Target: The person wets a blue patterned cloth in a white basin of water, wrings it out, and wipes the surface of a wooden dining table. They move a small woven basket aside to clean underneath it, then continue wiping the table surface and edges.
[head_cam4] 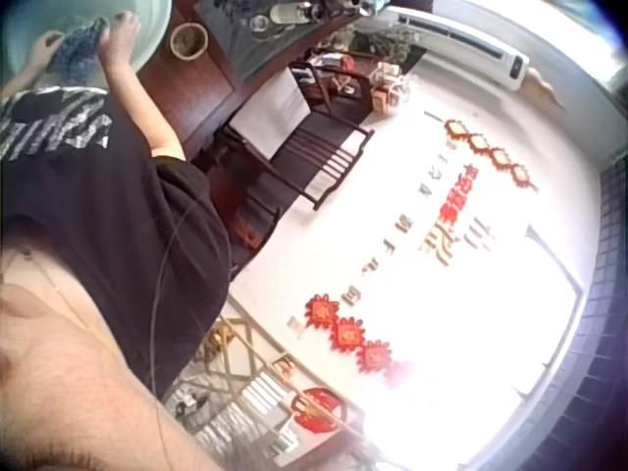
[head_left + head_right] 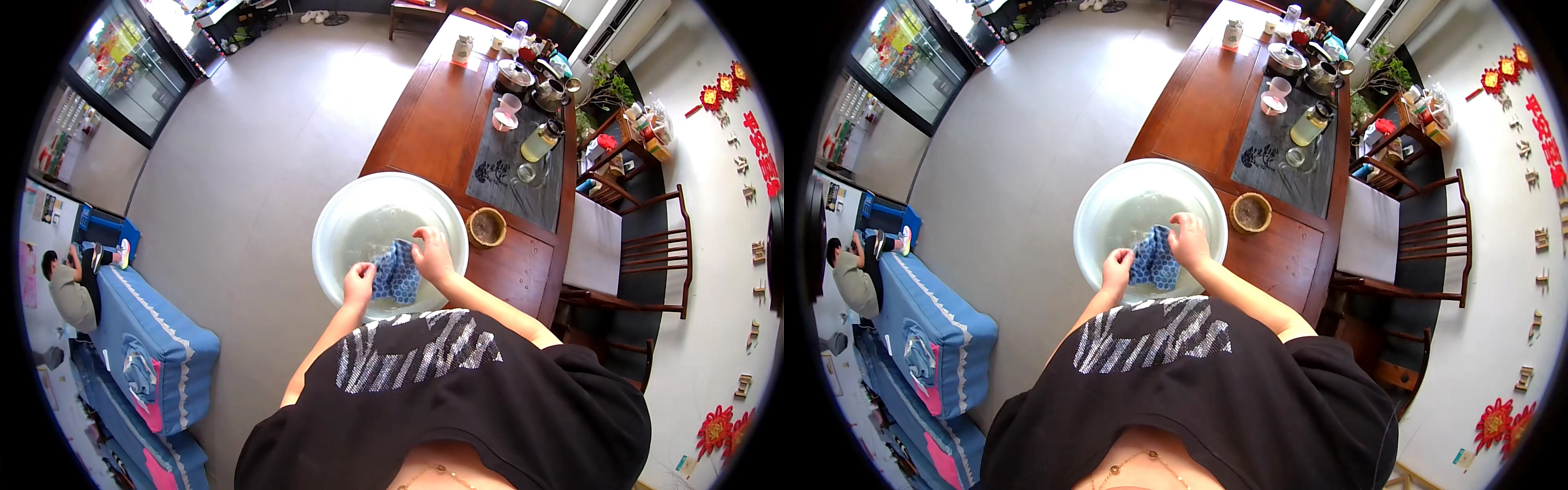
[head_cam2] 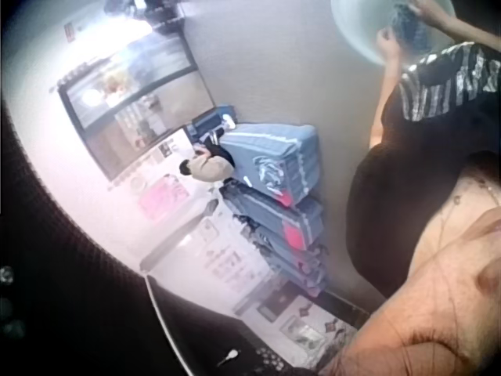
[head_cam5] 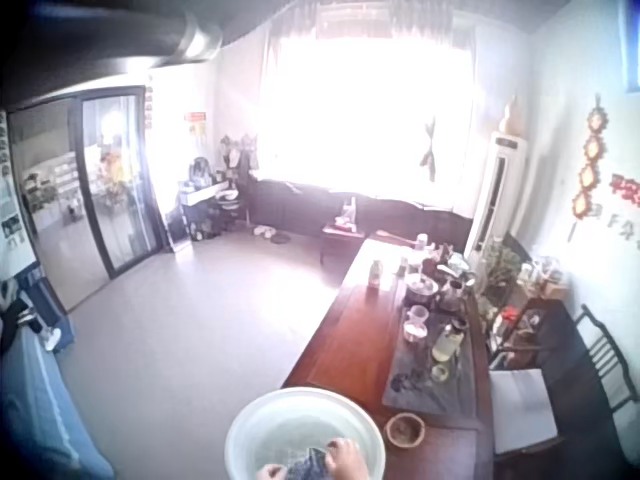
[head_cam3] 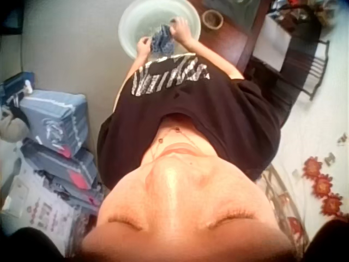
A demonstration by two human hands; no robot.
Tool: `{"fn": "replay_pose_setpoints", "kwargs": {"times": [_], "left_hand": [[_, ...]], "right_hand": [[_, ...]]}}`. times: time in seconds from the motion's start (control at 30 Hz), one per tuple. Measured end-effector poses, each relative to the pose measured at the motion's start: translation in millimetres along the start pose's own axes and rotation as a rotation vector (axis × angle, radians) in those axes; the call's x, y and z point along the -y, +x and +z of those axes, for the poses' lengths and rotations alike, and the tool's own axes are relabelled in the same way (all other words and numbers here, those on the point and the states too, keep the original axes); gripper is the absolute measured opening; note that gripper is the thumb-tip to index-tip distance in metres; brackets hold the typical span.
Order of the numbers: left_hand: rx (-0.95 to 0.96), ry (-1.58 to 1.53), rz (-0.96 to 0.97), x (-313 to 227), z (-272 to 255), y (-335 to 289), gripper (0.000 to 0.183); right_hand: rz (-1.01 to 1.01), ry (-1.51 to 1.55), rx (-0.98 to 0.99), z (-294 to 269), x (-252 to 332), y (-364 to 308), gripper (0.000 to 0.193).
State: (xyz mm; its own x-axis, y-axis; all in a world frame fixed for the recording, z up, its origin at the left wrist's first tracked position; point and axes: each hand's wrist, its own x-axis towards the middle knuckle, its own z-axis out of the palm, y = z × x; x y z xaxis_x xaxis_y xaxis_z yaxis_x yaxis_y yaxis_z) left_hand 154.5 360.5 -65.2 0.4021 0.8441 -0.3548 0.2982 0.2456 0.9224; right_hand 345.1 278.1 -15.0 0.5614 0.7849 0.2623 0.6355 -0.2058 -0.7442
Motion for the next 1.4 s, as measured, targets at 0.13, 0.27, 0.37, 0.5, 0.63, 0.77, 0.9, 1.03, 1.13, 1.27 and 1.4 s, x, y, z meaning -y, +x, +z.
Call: {"fn": "replay_pose_setpoints", "kwargs": {"times": [0.13, 0.27, 0.37, 0.5, 0.63, 0.77, 0.9, 1.03, 1.13, 1.27, 1.4], "left_hand": [[-0.013, -0.063, 0.010, 10, -2, 10, 0.015], [0.050, -0.150, 0.051, -10, 7, 10, 0.014], [-0.124, -0.114, 0.209, -14, -1, 16, 0.012], [-0.267, 0.061, 0.091, -24, -12, 19, 0.010], [-0.268, 0.499, 0.294, -23, -6, 8, 0.029], [0.114, 1.060, 0.117, -31, 10, -8, 0.070], [0.310, 1.248, -0.062, -21, 14, 3, 0.082], [0.423, 1.316, -0.123, -31, 20, 9, 0.073], [0.465, 1.325, -0.141, -22, 15, 13, 0.073], [0.140, -0.029, -0.340, 14, 13, 25, 0.066], [0.258, -0.609, -0.704, -39, 1, 13, 0.067]], "right_hand": [[0.016, -0.197, 0.500, 10, 26, -16, 0.032], [0.100, -0.113, 0.578, 22, 2, -18, 0.026], [0.184, 0.110, 0.444, 14, 1, -10, 0.020], [0.215, -0.092, 0.265, -6, -17, -6, 0.015], [0.237, -0.256, 0.238, -2, -13, -6, 0.023], [0.158, -0.420, 0.535, 16, 18, -12, 0.060], [0.107, -0.590, 0.664, 40, 7, -12, 0.064], [0.046, -0.656, 0.772, 53, -25, -11, 0.054], [-0.065, -0.778, 0.732, 57, -27, -12, 0.036], [0.232, -0.374, 0.535, 48, -8, -1, 0.027], [0.293, 0.350, 0.353, 41, 29, -5, 0.025]]}}
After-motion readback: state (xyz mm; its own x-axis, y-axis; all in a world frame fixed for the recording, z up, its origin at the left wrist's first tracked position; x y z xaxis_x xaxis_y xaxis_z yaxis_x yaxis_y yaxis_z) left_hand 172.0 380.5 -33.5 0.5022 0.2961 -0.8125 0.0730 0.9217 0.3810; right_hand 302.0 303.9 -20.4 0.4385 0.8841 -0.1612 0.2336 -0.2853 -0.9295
